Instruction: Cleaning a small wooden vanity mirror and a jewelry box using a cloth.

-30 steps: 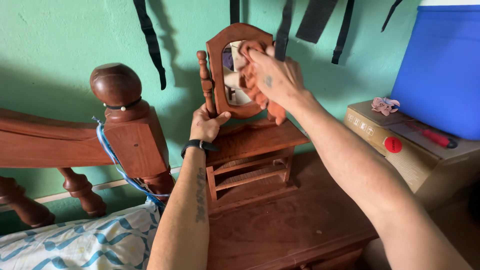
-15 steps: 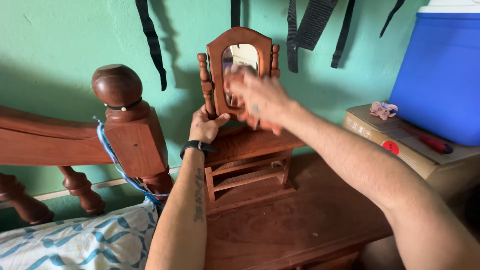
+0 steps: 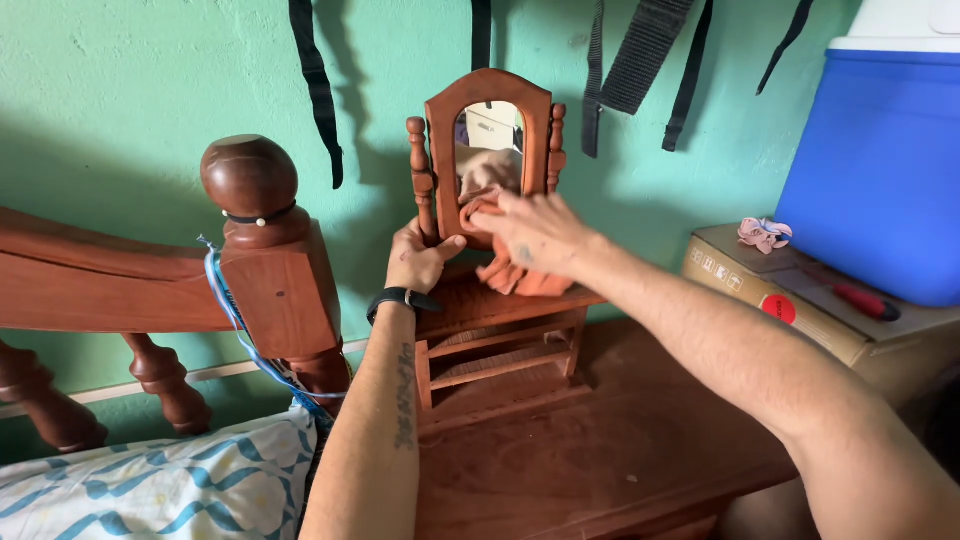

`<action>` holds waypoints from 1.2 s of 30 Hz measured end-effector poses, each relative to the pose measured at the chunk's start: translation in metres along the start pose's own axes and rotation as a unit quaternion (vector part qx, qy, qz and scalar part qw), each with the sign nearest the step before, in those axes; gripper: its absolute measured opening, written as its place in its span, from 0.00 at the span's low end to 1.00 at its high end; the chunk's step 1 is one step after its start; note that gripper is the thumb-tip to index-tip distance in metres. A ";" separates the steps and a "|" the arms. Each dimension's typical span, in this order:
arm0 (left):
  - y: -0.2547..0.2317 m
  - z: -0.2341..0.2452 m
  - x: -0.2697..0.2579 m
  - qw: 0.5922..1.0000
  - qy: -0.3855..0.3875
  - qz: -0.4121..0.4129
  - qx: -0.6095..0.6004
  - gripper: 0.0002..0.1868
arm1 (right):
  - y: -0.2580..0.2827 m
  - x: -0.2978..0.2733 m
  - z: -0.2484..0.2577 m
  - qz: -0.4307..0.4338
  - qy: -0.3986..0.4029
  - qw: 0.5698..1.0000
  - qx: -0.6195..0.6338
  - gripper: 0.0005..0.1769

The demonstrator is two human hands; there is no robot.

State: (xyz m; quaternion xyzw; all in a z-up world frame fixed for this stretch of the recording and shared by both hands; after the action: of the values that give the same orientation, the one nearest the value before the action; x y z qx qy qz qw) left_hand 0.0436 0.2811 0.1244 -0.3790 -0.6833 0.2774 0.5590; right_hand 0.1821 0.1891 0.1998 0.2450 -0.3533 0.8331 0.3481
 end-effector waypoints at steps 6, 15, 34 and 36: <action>0.005 0.004 0.006 0.999 -0.007 -0.022 0.027 0.18 | -0.027 0.033 0.093 -0.251 -0.011 0.960 0.124 0.23; -0.003 0.000 -0.001 1.000 0.001 -0.011 0.008 0.19 | -0.018 0.031 0.063 -0.259 0.109 0.943 0.177 0.19; 0.011 0.004 0.007 1.000 0.019 -0.016 0.010 0.16 | -0.018 -0.028 0.020 -0.324 0.155 0.925 0.125 0.26; 0.009 0.001 0.005 0.999 0.030 -0.019 -0.002 0.17 | -0.019 -0.038 0.031 -0.375 0.223 0.889 0.140 0.21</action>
State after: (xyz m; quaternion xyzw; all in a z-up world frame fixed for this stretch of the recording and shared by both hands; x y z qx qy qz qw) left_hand 0.0445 0.2903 0.1196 -0.3754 -0.6741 0.2539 0.5833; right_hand 0.2257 0.1599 0.2024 0.2129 -0.0282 0.7141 0.6663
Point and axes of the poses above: each hand's wrist, its own x-axis towards the middle knuckle, its own z-axis out of the back of the hand, y = z × x, the point moved 9 cm from there along x, towards the middle knuckle, and after that the axes turned 11 degrees about -y, right-handed, at the moved point
